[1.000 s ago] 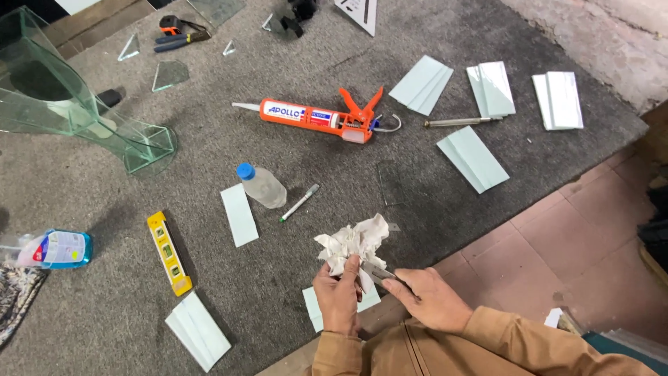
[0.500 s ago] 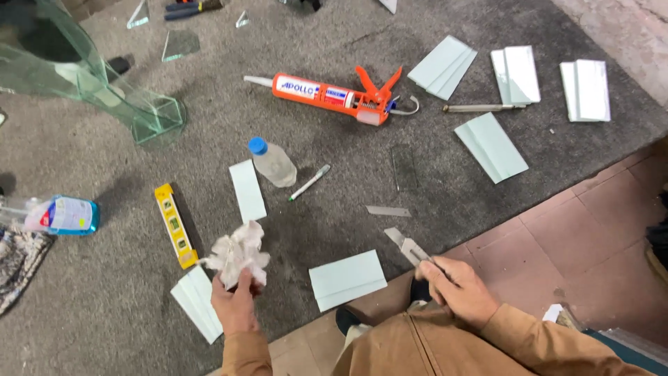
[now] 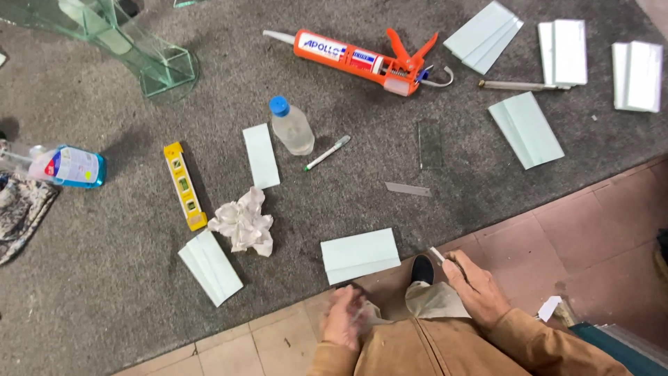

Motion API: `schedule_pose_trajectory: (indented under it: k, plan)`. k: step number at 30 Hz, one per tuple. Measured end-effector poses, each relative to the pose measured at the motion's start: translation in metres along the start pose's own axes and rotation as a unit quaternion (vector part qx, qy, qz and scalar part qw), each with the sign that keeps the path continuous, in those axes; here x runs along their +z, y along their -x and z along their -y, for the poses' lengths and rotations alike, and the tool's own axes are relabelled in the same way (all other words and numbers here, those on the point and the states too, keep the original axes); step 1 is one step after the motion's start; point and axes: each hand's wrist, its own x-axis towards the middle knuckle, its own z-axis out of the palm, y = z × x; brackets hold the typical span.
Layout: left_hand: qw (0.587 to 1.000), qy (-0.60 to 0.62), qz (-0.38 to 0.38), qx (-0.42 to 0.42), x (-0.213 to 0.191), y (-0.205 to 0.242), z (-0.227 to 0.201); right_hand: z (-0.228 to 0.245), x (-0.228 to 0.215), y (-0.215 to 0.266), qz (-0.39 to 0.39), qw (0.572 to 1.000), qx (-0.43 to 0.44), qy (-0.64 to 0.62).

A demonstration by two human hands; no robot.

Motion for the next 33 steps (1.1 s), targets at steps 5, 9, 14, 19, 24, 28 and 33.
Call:
schedule_pose_trajectory:
  k: [5,9,14,19,24,28,33]
  plan:
    - [0.996,0.053,0.016,-0.065,0.055,0.039,-0.028,-0.009,0.005,0.005,-0.008,1.000,-0.011,0.003]
    - [0.998,0.053,0.008,-0.017,0.070,0.026,-0.027,-0.014,0.003,0.010,-0.018,1.000,-0.001,-0.010]
    - [0.993,0.050,0.035,0.102,0.114,0.056,-0.042,-0.029,-0.002,0.008,-0.012,0.999,-0.033,0.001]
    - [0.982,-0.017,0.047,0.182,0.119,0.048,-0.044,-0.030,-0.009,0.004,0.033,0.996,-0.072,0.032]
    - [0.969,-0.138,0.029,0.200,0.118,0.050,-0.063,-0.025,-0.004,0.006,0.038,0.987,-0.111,0.113]
    - [0.975,-0.147,0.027,0.162,0.122,0.048,-0.076,-0.023,0.000,0.004,0.048,0.981,-0.159,0.104]
    - [0.983,-0.082,0.049,0.158,0.120,0.046,-0.089,-0.033,0.011,0.000,-0.005,0.950,-0.255,0.180]
